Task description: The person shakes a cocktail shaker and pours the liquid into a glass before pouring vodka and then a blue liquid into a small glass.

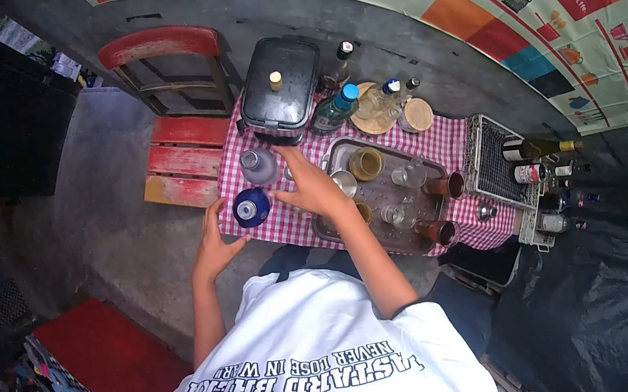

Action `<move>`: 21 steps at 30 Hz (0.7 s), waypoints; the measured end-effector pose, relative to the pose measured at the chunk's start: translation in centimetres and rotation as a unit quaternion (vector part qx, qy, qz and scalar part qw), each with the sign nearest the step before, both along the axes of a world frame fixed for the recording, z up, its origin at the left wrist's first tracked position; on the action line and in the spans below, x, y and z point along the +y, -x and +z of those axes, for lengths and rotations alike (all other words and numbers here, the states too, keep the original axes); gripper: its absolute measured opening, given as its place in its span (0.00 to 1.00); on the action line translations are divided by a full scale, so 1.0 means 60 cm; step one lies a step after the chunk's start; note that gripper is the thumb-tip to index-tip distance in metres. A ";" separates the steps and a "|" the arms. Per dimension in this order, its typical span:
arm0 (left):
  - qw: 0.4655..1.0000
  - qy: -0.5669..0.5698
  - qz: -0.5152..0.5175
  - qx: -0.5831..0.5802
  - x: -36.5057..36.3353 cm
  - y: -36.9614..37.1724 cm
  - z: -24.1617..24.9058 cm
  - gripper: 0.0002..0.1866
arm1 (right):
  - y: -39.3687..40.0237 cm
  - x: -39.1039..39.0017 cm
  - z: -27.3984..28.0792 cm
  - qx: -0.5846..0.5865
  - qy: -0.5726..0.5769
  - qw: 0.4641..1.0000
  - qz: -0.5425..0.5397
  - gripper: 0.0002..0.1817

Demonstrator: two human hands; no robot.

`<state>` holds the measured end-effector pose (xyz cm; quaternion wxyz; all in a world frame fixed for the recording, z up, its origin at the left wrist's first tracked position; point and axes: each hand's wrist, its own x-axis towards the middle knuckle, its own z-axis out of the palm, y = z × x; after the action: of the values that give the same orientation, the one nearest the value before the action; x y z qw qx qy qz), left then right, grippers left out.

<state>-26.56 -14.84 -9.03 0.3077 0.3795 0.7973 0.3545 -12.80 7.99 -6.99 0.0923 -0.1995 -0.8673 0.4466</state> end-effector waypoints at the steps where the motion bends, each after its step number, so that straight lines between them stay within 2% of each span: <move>1: 1.000 -0.004 0.000 0.006 -0.003 0.004 -0.003 0.49 | 0.018 0.006 0.021 0.027 0.003 1.000 0.005 0.46; 4: 1.000 -0.014 -0.001 0.017 -0.009 0.014 0.001 0.49 | 0.069 0.014 0.052 0.075 -0.022 0.996 0.038 0.46; 6: 0.999 -0.030 0.015 0.006 -0.012 0.019 0.008 0.49 | 0.097 0.013 0.034 0.096 -0.027 0.994 0.033 0.42; 8: 0.999 -0.040 0.025 -0.001 -0.018 0.023 0.020 0.47 | 0.115 0.012 -0.015 0.130 0.019 0.990 0.044 0.36; 9: 0.998 -0.050 0.037 -0.009 -0.020 0.026 0.026 0.44 | 0.121 0.002 -0.024 0.157 0.056 0.986 0.013 0.24; 10: 0.998 -0.052 0.035 -0.008 -0.022 0.029 0.031 0.44 | 0.123 -0.006 -0.032 0.158 0.055 0.986 0.012 0.24; 13: 0.993 -0.062 0.070 -0.073 -0.030 0.034 0.036 0.39 | 0.129 -0.020 -0.035 0.196 0.142 0.970 -0.035 0.09; 16: 0.991 -0.083 0.086 -0.061 -0.038 0.041 0.036 0.36 | 0.130 -0.016 -0.026 0.149 0.184 0.972 -0.013 0.08; 21: 0.987 -0.105 0.113 -0.054 -0.041 0.050 0.059 0.33 | 0.112 -0.010 -0.017 0.156 0.233 0.959 -0.040 0.08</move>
<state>-29.54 -17.31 -5.49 0.2664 0.2975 0.7758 0.4885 -19.51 7.36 -8.00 0.1954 -0.1782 -0.7055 0.6575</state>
